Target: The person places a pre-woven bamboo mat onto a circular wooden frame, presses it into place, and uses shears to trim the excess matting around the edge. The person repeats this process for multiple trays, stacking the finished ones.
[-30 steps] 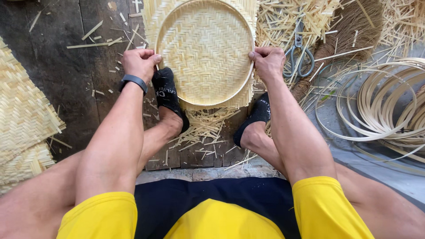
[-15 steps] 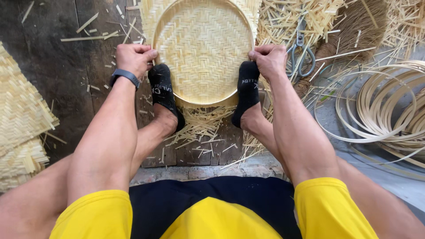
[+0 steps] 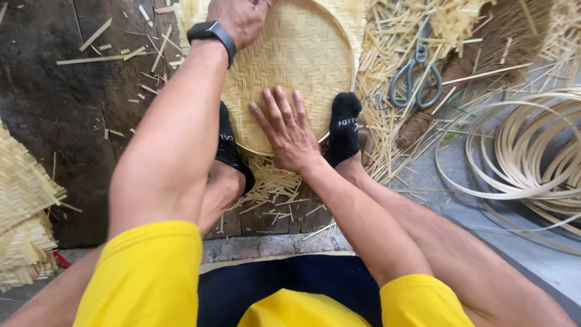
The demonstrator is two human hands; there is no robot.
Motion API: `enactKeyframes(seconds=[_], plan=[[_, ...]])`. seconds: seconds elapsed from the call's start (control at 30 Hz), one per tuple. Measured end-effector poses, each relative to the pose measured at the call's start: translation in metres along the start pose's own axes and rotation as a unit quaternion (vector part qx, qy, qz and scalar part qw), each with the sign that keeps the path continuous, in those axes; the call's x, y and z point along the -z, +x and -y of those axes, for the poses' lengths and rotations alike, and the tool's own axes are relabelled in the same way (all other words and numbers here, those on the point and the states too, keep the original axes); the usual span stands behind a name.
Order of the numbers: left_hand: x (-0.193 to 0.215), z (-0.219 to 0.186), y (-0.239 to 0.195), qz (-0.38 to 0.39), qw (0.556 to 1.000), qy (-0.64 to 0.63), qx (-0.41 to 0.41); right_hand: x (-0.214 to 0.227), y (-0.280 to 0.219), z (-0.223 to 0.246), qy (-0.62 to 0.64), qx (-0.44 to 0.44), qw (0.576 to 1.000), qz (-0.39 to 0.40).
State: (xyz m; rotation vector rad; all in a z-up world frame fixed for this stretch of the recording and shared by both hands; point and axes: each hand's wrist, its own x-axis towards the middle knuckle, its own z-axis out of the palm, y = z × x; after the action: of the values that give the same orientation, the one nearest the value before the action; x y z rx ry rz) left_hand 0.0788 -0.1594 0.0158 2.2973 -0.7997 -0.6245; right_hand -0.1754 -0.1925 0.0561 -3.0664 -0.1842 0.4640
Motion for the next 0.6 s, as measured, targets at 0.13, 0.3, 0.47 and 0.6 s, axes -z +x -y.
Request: enactKeyframes(seconds=[0.13,0.3,0.47,0.6], plan=[[-0.006,-0.002,0.008,-0.079,0.996,-0.009,0.035,-0.012,-0.003,0.001,-0.026,0.000,0.991,-0.130],[0.006,-0.011,0.011,-0.100,0.987,-0.104,-0.077,-0.014,-0.003,0.007,0.243,-0.027,0.967,-0.065],[-0.001,0.005,0.017,-0.076,0.988,-0.075,-0.112,-0.034,-0.008,0.027,0.075,-0.035,0.986,-0.142],[0.005,-0.001,0.023,-0.043,0.996,-0.033,-0.077,0.011,0.006,-0.006,0.217,-0.039,0.965,-0.141]])
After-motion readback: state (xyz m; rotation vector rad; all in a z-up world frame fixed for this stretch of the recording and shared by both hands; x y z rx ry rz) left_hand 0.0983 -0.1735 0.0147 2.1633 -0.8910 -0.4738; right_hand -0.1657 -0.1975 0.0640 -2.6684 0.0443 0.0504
